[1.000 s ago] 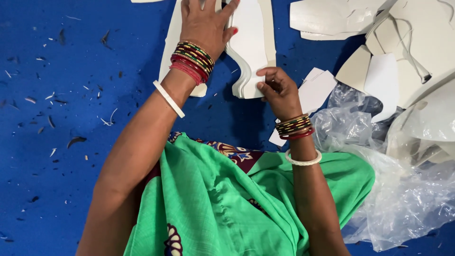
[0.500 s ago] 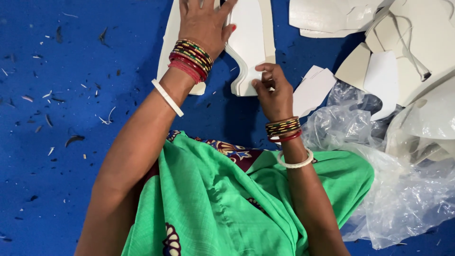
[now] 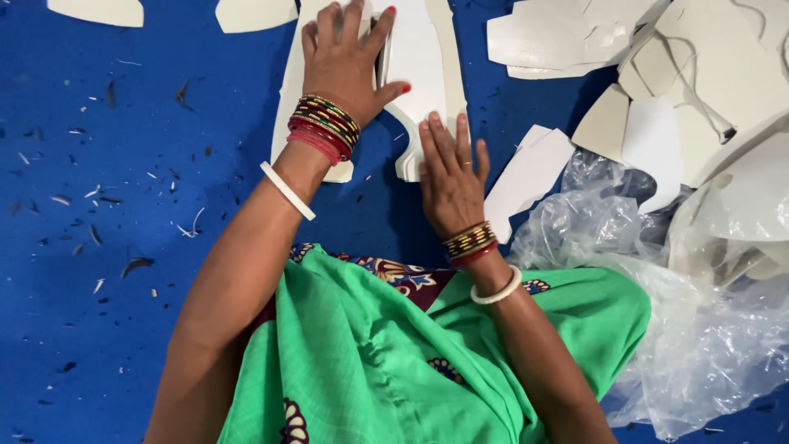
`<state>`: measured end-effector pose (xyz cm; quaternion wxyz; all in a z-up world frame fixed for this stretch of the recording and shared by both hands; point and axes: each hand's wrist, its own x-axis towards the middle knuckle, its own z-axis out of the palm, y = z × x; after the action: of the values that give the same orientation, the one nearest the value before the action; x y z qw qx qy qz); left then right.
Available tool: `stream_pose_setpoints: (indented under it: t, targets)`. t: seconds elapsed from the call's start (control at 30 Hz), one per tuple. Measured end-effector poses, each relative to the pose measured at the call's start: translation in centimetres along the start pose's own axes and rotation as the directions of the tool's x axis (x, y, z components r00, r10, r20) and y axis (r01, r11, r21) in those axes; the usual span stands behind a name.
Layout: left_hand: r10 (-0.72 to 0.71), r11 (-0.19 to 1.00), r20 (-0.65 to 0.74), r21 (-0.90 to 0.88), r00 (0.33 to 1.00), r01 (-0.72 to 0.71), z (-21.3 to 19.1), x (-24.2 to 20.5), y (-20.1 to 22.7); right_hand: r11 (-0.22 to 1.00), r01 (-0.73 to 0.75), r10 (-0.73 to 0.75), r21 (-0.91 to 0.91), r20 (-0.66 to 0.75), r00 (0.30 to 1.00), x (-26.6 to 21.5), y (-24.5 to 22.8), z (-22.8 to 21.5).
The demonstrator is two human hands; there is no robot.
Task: The person matches and stacks various pre-cut white fabric shoe upper components.
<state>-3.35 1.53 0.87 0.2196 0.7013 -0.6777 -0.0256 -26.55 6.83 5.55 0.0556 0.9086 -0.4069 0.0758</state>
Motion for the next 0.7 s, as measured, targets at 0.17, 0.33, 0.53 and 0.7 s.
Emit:
stream_pose_setpoints:
  t: [0.17, 0.33, 0.53, 0.7]
  targets:
    - [0.006, 0.999, 0.008, -0.035, 1.0, -0.006, -0.9, 0.5, -0.3, 0.992, -0.029, 0.021, 0.12, 0.072, 0.997, 2.2, 0.4, -1.6]
    - [-0.009, 0.997, 0.034, -0.073, 0.999, 0.011, -0.9, 0.3, -0.6, 0.99, -0.019, 0.002, 0.137, 0.122, 0.993, 4.8, 0.5, -2.1]
    - [-0.064, 0.991, 0.077, -0.116, 0.995, 0.072, -1.9, 1.2, 0.1, 0.969, -0.026, -0.017, 0.245, 0.17, 0.985, 9.0, 1.9, -0.7]
    - [-0.105, 0.983, 0.101, -0.137, 0.989, 0.119, -2.1, 0.5, 0.2, 0.968, -0.023, -0.033, 0.25, 0.215, 0.976, 11.2, 1.6, 0.9]
